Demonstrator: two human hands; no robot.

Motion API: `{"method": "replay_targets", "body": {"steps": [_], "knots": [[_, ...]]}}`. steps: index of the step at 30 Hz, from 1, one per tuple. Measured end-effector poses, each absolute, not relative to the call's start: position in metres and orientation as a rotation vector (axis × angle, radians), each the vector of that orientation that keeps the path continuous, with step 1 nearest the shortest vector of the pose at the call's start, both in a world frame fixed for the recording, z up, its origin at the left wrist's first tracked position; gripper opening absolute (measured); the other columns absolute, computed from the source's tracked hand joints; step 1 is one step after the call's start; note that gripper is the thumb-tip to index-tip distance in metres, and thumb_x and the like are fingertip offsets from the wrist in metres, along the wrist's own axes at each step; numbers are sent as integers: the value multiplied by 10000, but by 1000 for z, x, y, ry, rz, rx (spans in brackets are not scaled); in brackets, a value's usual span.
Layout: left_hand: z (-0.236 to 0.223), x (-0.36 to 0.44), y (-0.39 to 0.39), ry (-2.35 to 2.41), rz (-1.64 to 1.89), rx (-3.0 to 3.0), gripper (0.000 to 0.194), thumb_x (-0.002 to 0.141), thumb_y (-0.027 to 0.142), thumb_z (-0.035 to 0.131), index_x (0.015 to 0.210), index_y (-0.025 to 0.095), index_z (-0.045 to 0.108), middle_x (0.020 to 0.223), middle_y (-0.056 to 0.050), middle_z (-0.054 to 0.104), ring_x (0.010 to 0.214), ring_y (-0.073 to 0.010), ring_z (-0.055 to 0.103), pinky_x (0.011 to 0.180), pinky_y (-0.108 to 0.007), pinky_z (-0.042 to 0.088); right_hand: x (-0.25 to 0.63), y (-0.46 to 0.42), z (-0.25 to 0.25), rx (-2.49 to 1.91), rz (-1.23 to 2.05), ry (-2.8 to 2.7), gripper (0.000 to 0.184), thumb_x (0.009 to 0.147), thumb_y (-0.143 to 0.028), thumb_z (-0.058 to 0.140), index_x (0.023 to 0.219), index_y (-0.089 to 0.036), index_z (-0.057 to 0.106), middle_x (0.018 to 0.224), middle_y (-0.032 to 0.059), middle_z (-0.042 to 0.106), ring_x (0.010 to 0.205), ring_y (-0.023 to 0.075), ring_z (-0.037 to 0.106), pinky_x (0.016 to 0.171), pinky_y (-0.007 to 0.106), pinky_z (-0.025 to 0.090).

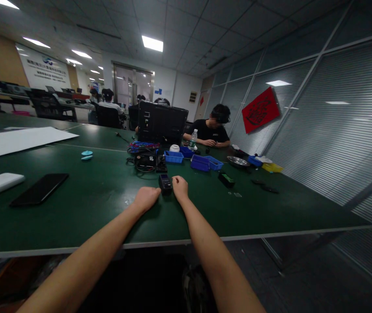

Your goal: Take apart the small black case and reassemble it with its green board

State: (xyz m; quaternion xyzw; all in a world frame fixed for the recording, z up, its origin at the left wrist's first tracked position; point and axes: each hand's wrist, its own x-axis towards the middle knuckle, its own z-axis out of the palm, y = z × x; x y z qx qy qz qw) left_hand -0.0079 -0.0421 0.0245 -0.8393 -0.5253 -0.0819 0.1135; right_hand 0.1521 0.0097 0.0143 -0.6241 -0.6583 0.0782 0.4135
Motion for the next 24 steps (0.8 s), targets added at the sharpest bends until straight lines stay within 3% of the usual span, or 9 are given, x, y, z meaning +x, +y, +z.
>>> {"method": "replay_targets", "body": {"steps": [2, 5, 8, 16, 24], "knots": [[26, -7, -42, -1551, -239, -2452, 221, 805, 151, 376, 834, 157, 595, 754, -109, 646, 755, -222, 618, 656, -310, 436, 143, 0, 20, -1581, 142, -1689, 330, 848, -344, 326, 952, -213, 611, 954, 40, 613, 872, 150, 557, 780, 248, 403], [27, -8, -41, -1592, -245, -2444, 235, 810, 143, 366, 874, 139, 593, 771, -119, 647, 756, -212, 620, 672, -307, 442, 126, -12, 22, -1628, 69, -1808, 494, 790, -519, 410, 1153, -198, 505, 1088, 92, 561, 997, 208, 512, 828, 302, 390], [26, -11, -40, -1636, -258, -2419, 241, 814, 134, 355, 871, 129, 590, 777, -126, 640, 759, -218, 619, 675, -318, 445, 115, -16, 20, -1777, 54, -1886, 647, 756, -526, 462, 1261, -129, 380, 1102, 151, 552, 1007, 260, 509, 816, 353, 397], [27, -13, -41, -1668, -300, -2353, 226, 810, 110, 338, 900, 150, 542, 836, -111, 595, 766, -198, 595, 652, -296, 436, 149, 1, 28, -2075, 125, -1758, 413, 747, -393, 508, 1082, -152, 482, 1000, 151, 598, 964, 260, 544, 753, 364, 425], [30, -13, -46, -1702, -359, -2325, 223, 814, 121, 334, 934, 164, 517, 873, -102, 576, 799, -183, 570, 692, -289, 420, 231, 16, 28, -2335, 71, -1248, 453, 743, -356, 519, 1113, -102, 457, 1095, 210, 527, 1040, 304, 481, 740, 408, 436]]}}
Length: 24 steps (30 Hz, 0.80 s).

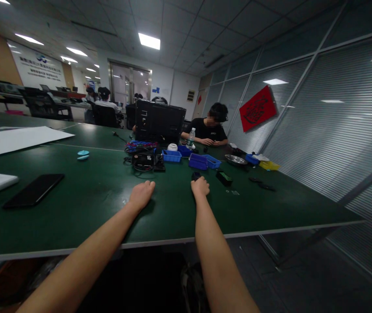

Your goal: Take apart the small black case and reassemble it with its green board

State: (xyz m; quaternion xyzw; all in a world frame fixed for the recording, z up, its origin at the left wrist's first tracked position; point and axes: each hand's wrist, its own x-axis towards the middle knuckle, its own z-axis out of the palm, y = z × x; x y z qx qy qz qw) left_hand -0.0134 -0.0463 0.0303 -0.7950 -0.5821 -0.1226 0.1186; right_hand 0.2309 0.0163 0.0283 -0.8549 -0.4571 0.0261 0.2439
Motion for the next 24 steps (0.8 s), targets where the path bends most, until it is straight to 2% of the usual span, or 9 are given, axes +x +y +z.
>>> {"method": "replay_targets", "body": {"steps": [11, 16, 20, 24], "knots": [[21, -27, -32, -2027, -435, -2180, 260, 814, 241, 329, 952, 168, 537, 884, -101, 630, 820, -207, 588, 661, -289, 409, 241, 14, 30, -2317, 122, -1178, 453, 757, -340, 510, 1148, -122, 435, 1122, 197, 500, 1053, 305, 455, 768, 425, 408], [21, -26, -33, -2021, -429, -2185, 257, 811, 236, 331, 939, 165, 541, 871, -98, 633, 818, -212, 586, 654, -290, 405, 232, 2, 47, -2159, -187, -1161, 536, 818, -335, 402, 1300, -131, 288, 1212, 201, 440, 1119, 311, 384, 869, 453, 326], [22, -24, -35, -2003, -435, -2215, 274, 828, 246, 315, 958, 159, 540, 884, -109, 621, 829, -211, 572, 674, -302, 399, 210, -4, 52, -1905, -228, -1386, 572, 836, -364, 358, 1339, -126, 228, 1262, 153, 419, 1143, 244, 386, 926, 349, 305], [27, -20, -38, -1881, -493, -2214, 280, 826, 290, 353, 970, 161, 556, 960, -129, 586, 941, -241, 514, 774, -352, 372, 186, -1, 40, -1749, -32, -1725, 522, 807, -370, 425, 1292, -191, 349, 1208, 75, 497, 1063, 198, 471, 881, 281, 350]]}}
